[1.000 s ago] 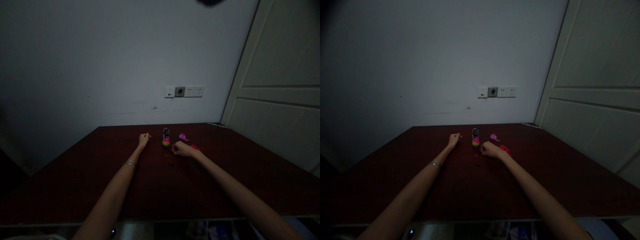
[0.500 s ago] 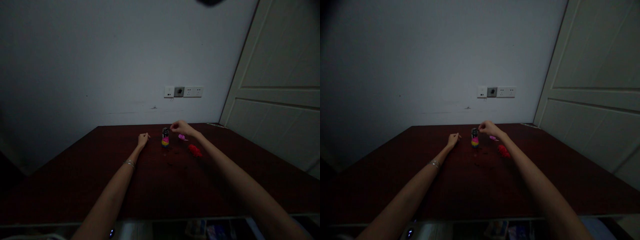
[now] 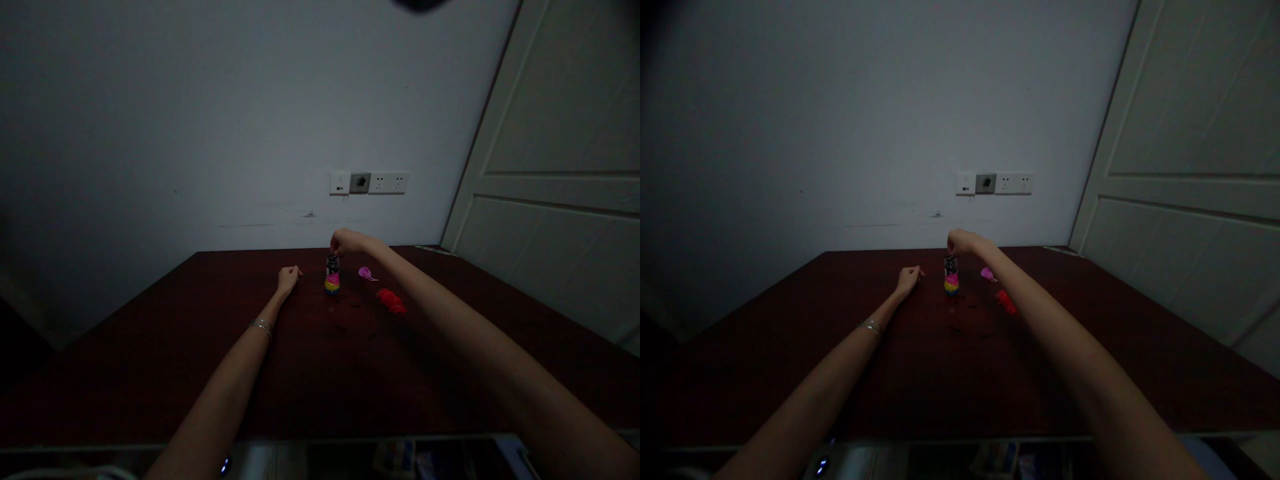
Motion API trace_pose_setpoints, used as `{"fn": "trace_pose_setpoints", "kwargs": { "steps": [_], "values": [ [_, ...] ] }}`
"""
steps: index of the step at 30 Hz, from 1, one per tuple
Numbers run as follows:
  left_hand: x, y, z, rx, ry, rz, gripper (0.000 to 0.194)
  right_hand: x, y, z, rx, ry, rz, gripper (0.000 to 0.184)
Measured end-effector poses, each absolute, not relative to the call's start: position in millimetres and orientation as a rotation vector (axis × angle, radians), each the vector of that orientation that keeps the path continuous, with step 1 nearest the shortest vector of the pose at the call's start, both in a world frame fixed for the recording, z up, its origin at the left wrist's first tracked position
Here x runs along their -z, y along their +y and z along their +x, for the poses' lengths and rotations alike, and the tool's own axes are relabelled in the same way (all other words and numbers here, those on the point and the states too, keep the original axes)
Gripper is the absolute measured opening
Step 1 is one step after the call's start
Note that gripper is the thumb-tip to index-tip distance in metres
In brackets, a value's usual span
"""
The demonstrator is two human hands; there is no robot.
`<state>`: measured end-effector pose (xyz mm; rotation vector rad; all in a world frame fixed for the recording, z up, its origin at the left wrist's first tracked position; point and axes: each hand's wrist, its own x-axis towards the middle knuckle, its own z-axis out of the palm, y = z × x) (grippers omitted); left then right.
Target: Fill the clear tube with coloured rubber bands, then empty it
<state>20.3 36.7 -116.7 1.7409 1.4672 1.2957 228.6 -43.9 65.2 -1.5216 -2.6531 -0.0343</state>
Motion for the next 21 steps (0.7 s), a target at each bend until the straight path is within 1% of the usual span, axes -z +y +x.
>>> {"fn": "trace_pose_setpoints", "kwargs": {
  "steps": [10,21],
  "values": [
    [114.0,33.2,21.7,-1.280,1.474,1.724,0.037,-63.5,-37.9,226.1,-0.119,-2.686,-1.543,0.023],
    [112.7,29.6,21.9,-1.283,1.452,1.745,0.037,-66.3,-35.4,223.3,-0.093,-2.700,-1.472,0.020]
  ]
}}
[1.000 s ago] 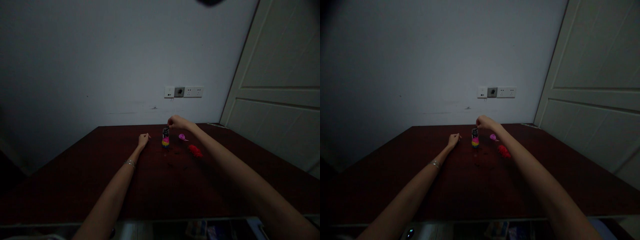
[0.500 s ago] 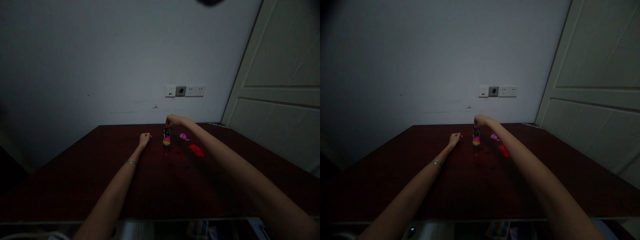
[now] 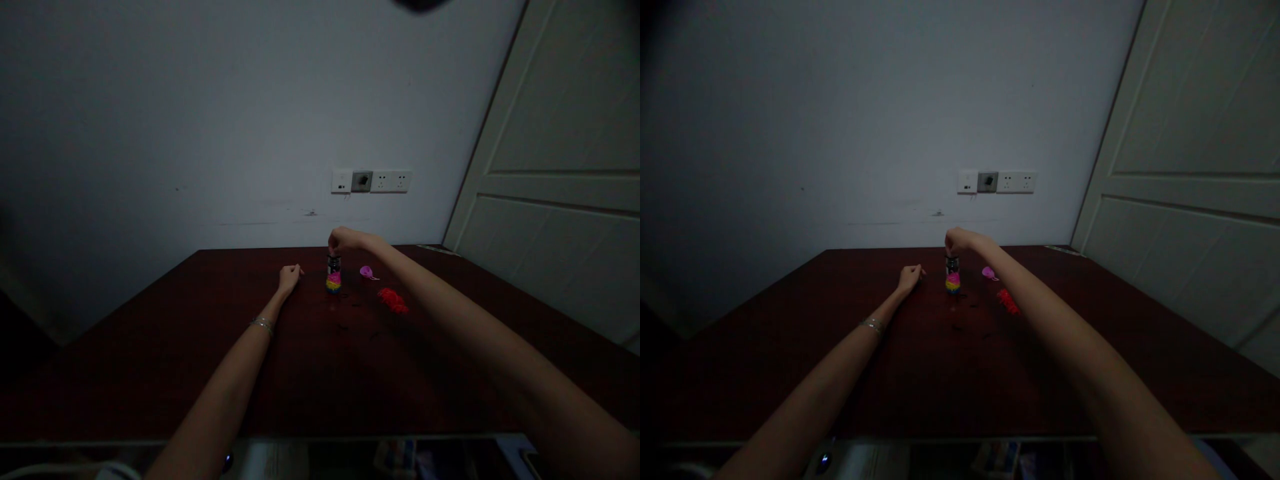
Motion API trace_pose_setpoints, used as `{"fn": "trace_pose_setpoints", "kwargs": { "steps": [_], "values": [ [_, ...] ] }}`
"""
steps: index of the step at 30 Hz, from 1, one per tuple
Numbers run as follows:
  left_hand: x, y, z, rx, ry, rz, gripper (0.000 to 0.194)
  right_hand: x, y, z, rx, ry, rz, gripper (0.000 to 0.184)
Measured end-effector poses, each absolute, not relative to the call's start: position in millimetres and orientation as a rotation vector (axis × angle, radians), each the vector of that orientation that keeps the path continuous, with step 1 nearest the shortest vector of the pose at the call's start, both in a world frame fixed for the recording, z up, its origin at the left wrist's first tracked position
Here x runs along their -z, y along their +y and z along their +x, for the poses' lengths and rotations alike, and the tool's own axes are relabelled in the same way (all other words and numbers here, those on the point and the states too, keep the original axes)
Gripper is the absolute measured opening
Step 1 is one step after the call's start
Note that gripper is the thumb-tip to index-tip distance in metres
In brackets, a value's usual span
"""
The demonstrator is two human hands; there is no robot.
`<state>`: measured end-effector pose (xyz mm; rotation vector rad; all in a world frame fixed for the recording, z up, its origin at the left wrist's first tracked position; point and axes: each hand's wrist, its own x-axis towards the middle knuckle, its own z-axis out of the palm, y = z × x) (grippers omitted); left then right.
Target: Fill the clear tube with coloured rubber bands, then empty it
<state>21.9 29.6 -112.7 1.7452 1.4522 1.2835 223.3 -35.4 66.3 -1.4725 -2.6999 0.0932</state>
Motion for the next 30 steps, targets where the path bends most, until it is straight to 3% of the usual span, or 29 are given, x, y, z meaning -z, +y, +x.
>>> {"fn": "trace_pose_setpoints", "kwargs": {
  "steps": [9,15,19,23,27,30],
  "values": [
    [107,27,22,-1.265,1.471,1.749,0.032,-56,-59,260,-0.138,-2.640,-1.377,0.020],
    [88,17,14,-0.923,1.601,1.990,0.029,-9,-82,308,-0.332,-2.681,-1.441,0.019],
    [68,-4,4,-0.673,1.593,2.338,0.039,23,-91,321,-0.464,-2.594,-1.419,0.024],
    [50,-39,2,-0.283,1.309,2.834,0.044,45,-91,312,-0.540,-2.546,-1.361,0.032],
    [40,-73,14,-0.096,0.966,3.077,0.042,61,-83,296,-0.465,-2.475,-1.372,0.041],
    [40,-94,28,0.027,0.752,3.167,0.038,75,-73,288,-0.420,-2.462,-1.354,0.038]
  ]
}}
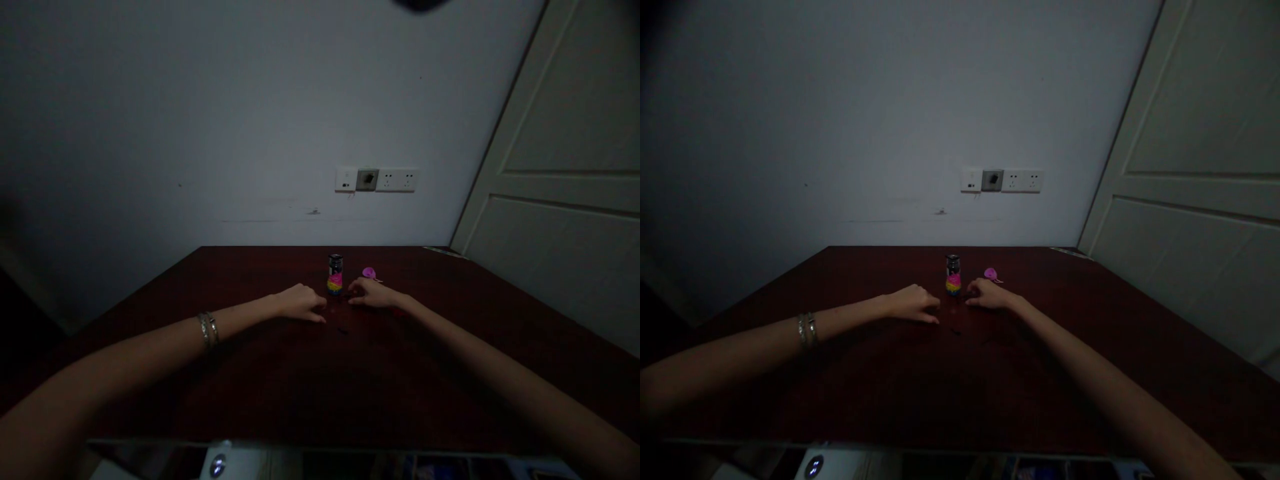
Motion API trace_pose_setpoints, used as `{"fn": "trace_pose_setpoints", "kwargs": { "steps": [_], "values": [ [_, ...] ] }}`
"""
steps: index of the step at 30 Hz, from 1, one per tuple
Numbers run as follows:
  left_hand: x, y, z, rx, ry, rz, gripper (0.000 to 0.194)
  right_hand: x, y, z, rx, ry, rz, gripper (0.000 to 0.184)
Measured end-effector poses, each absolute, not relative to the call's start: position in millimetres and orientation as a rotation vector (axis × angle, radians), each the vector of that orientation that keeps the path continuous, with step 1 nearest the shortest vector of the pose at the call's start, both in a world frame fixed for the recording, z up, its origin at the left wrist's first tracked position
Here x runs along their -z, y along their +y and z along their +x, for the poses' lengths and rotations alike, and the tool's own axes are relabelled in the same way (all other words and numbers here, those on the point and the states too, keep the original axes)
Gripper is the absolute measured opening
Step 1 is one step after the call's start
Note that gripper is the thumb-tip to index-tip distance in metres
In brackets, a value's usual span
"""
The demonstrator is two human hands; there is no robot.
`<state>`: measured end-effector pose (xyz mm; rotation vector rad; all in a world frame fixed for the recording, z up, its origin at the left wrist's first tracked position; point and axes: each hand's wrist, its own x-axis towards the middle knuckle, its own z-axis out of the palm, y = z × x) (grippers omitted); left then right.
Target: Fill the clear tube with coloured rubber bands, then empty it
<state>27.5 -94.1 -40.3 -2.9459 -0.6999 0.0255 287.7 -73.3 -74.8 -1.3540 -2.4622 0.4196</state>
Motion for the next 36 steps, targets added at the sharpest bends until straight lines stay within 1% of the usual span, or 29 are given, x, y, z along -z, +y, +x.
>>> {"fn": "trace_pose_setpoints", "kwargs": {
  "steps": [4,9,12,18,24,36],
  "values": [
    [47,-113,45,-0.081,-0.609,-2.968,0.034,88,-63,283,-0.426,-2.437,-1.338,0.028],
    [52,-118,58,-0.096,-0.534,-2.953,0.025,91,-59,280,-0.481,-2.479,-1.250,0.015],
    [52,-117,63,-0.101,-0.487,-2.933,0.019,92,-59,279,-0.471,-2.500,-1.231,0.011],
    [55,-116,71,-0.062,-0.494,-2.971,0.015,96,-66,279,-0.366,-2.472,-1.318,0.011],
    [58,-113,74,-0.044,-0.580,-3.040,0.026,98,-72,278,-0.302,-2.428,-1.357,0.015],
    [68,-118,77,0.064,-0.724,-3.046,0.020,104,-73,283,-0.481,-2.288,-1.306,0.014]
  ]
}}
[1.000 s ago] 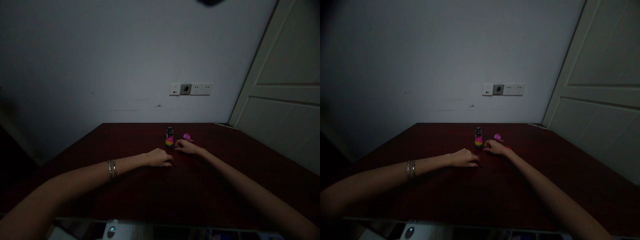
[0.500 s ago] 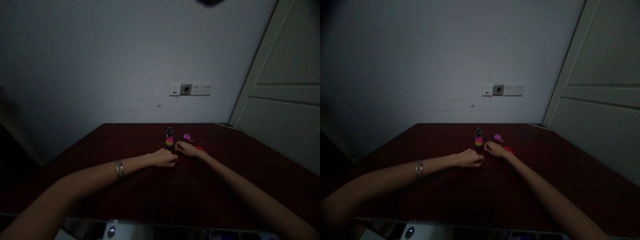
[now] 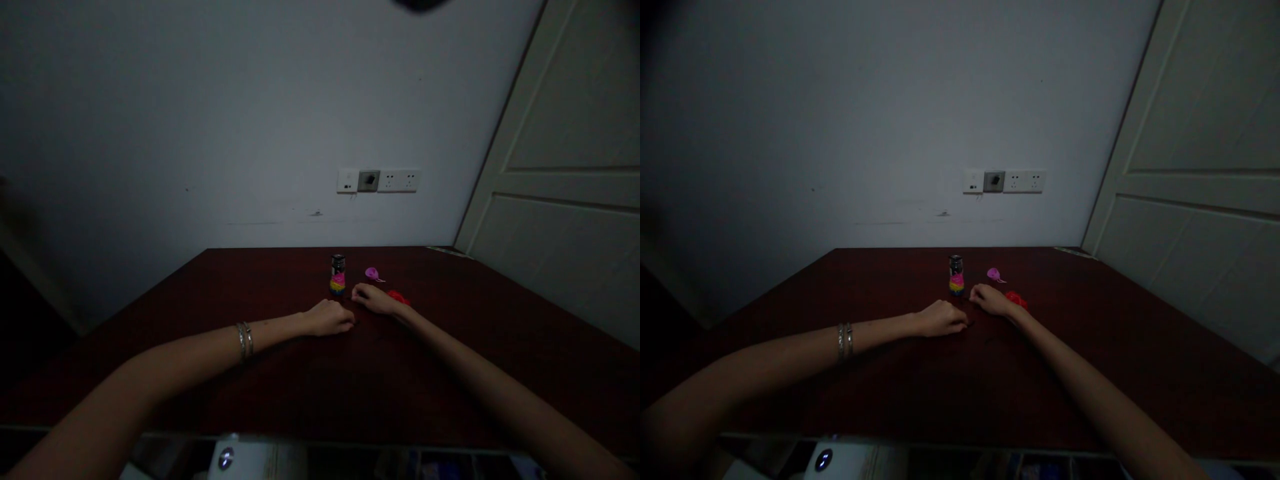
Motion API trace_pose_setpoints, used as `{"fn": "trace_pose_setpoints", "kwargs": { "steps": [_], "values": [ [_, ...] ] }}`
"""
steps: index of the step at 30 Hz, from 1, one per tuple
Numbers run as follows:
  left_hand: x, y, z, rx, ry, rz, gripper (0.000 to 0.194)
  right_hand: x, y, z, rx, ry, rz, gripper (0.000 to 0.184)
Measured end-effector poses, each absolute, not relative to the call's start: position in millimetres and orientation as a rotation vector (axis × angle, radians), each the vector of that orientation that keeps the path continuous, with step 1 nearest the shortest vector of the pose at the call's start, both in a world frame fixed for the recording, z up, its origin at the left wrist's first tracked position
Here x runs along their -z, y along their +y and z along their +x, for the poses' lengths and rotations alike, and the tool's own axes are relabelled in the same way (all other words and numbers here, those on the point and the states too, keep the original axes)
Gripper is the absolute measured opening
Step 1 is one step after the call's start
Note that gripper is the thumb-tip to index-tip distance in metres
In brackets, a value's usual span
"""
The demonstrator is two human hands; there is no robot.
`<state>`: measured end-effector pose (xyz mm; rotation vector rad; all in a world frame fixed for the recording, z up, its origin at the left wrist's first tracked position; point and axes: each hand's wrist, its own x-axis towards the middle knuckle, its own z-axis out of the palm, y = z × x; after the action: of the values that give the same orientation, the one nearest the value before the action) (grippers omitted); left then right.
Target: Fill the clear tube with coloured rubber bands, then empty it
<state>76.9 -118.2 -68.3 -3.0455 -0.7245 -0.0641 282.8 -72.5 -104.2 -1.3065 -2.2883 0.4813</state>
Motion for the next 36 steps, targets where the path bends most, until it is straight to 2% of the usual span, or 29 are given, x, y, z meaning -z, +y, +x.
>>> {"fn": "trace_pose_setpoints", "kwargs": {
  "steps": [6,12,18,29,36],
  "values": [
    [62,-119,81,0.098,-0.733,-2.990,0.020,111,-69,290,-0.601,-2.196,-1.260,0.021],
    [-9,-85,74,0.428,-0.829,-2.971,0.021,113,-66,292,-0.692,-2.164,-1.283,0.024],
    [-65,-35,67,0.454,-0.946,-3.049,0.018,112,-65,291,-0.775,-2.122,-1.302,0.022],
    [-56,-4,82,0.258,-1.022,-3.169,0.017,103,-67,292,-0.858,-2.132,-1.288,0.030],
    [-52,-1,81,0.286,-1.052,-3.275,0.014,100,-67,292,-0.903,-2.131,-1.284,0.032]
  ]
}}
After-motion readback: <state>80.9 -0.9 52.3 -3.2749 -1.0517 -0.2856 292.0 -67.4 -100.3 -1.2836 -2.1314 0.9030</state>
